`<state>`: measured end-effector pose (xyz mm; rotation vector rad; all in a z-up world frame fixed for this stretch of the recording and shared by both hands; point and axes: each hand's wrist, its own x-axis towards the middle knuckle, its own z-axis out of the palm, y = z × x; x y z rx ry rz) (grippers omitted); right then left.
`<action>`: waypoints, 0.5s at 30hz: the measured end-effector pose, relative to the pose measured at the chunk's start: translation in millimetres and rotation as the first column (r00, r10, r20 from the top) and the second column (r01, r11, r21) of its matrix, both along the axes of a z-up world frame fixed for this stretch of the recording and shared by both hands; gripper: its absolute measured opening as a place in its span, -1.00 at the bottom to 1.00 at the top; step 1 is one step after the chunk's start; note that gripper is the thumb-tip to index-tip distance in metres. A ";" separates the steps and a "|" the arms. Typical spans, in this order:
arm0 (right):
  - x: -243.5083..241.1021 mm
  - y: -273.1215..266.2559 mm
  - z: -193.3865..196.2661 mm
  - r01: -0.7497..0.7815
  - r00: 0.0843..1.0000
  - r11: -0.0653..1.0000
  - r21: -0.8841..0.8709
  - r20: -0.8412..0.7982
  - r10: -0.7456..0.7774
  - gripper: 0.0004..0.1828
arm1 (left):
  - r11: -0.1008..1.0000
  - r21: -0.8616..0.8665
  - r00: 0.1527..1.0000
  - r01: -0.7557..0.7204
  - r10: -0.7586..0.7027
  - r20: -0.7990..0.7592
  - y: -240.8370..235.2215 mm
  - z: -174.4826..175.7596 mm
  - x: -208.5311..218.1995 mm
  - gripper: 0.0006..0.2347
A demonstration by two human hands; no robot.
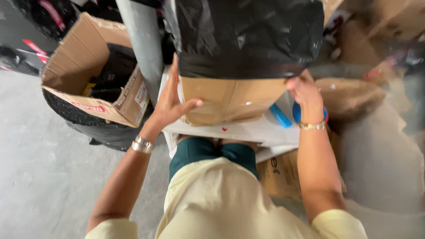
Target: The person places a small box into a black plastic bag, tapes the bag closed using a tape dispenser, and applies a shipping label to the package.
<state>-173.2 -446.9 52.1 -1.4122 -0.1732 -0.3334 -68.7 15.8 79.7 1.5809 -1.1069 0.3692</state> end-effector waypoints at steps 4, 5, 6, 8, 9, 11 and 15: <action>-13.4 44.7 45.7 -0.217 0.972 0.976 0.034 0.102 0.213 -0.20 | 0.999 -0.016 0.968 0.052 -0.054 -0.245 26.8 7.3 -2.4 -0.36; -16.7 57.3 54.8 -0.251 0.961 0.958 0.139 0.155 0.230 -0.22 | 0.996 -0.085 0.966 0.008 -0.030 -0.258 32.5 16.1 -2.7 -0.56; -17.1 66.6 63.3 -0.272 0.955 0.954 0.126 0.156 0.251 -0.22 | 0.995 -0.098 0.967 -0.012 -0.013 -0.253 37.9 27.9 -4.9 -0.56; -19.3 73.0 74.2 -0.098 0.988 0.979 0.177 0.134 0.075 -0.38 | 0.931 -0.018 0.921 -0.364 0.363 0.141 44.8 54.9 -13.4 -0.75; -17.9 72.0 76.5 -0.113 0.987 0.979 0.169 0.133 0.091 -0.38 | 0.925 -0.026 0.915 -0.378 0.378 0.138 47.0 67.4 -19.1 -0.75; -15.3 65.7 74.5 0.046 0.994 0.997 0.069 0.096 -0.053 -0.67 | 0.884 -0.055 0.748 -0.464 0.424 0.511 47.9 87.1 -28.5 -0.87; -16.1 53.7 63.9 0.173 0.982 0.985 -0.021 0.085 -0.171 -0.87 | 0.864 -0.098 0.617 -0.494 0.428 0.661 46.5 98.0 -40.2 -0.85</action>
